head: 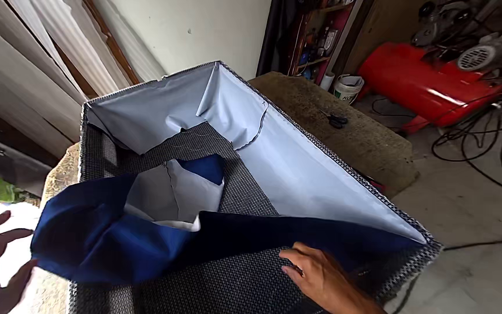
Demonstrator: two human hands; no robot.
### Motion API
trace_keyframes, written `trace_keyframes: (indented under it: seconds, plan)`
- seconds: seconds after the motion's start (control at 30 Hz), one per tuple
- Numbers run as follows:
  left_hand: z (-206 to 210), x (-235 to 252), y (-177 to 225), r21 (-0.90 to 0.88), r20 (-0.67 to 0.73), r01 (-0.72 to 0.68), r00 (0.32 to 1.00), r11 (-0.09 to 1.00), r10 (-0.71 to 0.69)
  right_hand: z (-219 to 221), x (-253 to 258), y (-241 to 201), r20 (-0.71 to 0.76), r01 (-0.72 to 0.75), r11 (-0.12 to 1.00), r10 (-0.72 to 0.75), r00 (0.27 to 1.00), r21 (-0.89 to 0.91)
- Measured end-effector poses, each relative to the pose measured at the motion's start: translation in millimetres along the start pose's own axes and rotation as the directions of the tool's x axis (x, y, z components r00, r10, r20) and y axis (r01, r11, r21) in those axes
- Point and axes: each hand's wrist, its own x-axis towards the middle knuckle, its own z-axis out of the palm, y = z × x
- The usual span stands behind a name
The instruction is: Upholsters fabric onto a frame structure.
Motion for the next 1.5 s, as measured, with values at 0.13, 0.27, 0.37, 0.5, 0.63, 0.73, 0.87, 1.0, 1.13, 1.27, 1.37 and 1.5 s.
trace_keyframes:
  seconds: [0.13,0.27,0.37,0.5,0.63,0.73,0.87,1.0,1.13,1.27,1.37,1.5]
  plan:
    - [101.8,17.7,71.3,-0.177,-0.073,-0.442,0.897,0.879,0.436,-7.4,3.7,-0.3,-0.078,0.019,1.000,-0.021,0.997,-0.021]
    - [198.8,49.5,204.7,-0.395,0.315,-0.552,0.670,0.735,0.672,-16.8,-9.4,-8.8,0.051,0.131,0.990,-0.134,0.990,0.055]
    - [257.4,53.6,305.4,-0.604,0.343,-0.541,0.487,0.586,0.803,-29.0,-34.1,-17.4,0.172,0.192,0.967,-0.220,0.960,0.166]
    - [286.9,44.4,416.5,-0.805,0.275,-0.401,0.399,0.436,0.875,-56.3,-70.6,3.9,0.086,0.167,0.963,-0.189,0.978,0.213]
    - [272.4,33.2,443.2,-0.764,-0.063,-0.573,0.522,0.296,0.851,-99.5,-117.7,63.4,0.010,-0.050,0.987,0.049,0.999,0.153]
    - [260.0,23.3,433.2,-0.630,-0.177,-0.719,0.502,0.294,0.847,-127.9,-147.3,117.4,-0.059,-0.262,0.964,0.265,0.963,0.042]
    - [269.1,13.0,472.3,-0.704,-0.010,-0.592,0.563,0.394,0.827,-150.8,-147.8,170.8,-0.057,-0.348,0.932,0.344,0.937,-0.099]
    - [276.6,16.1,521.0,-0.687,-0.116,-0.600,0.648,0.411,0.752,-164.5,-134.6,188.9,0.084,-0.253,0.959,0.265,0.961,-0.127]
    - [253.3,30.9,514.0,-0.629,-0.172,-0.652,0.647,0.423,0.743,-163.6,-122.1,194.1,0.242,-0.151,0.985,0.166,0.956,-0.078]
    - [237.6,22.7,507.2,-0.564,-0.210,-0.724,0.592,0.398,0.778,-165.8,-110.7,188.9,0.404,-0.204,0.973,0.230,0.885,-0.107]
    - [244.5,7.1,503.7,-0.633,-0.156,-0.639,0.659,0.438,0.736,-166.1,-106.2,185.1,0.414,-0.225,0.967,0.255,0.874,-0.123]
    - [251.7,-5.6,515.3,-0.746,-0.107,-0.507,0.731,0.431,0.674,-158.9,-106.4,193.0,0.317,-0.224,0.973,0.229,0.920,-0.053]
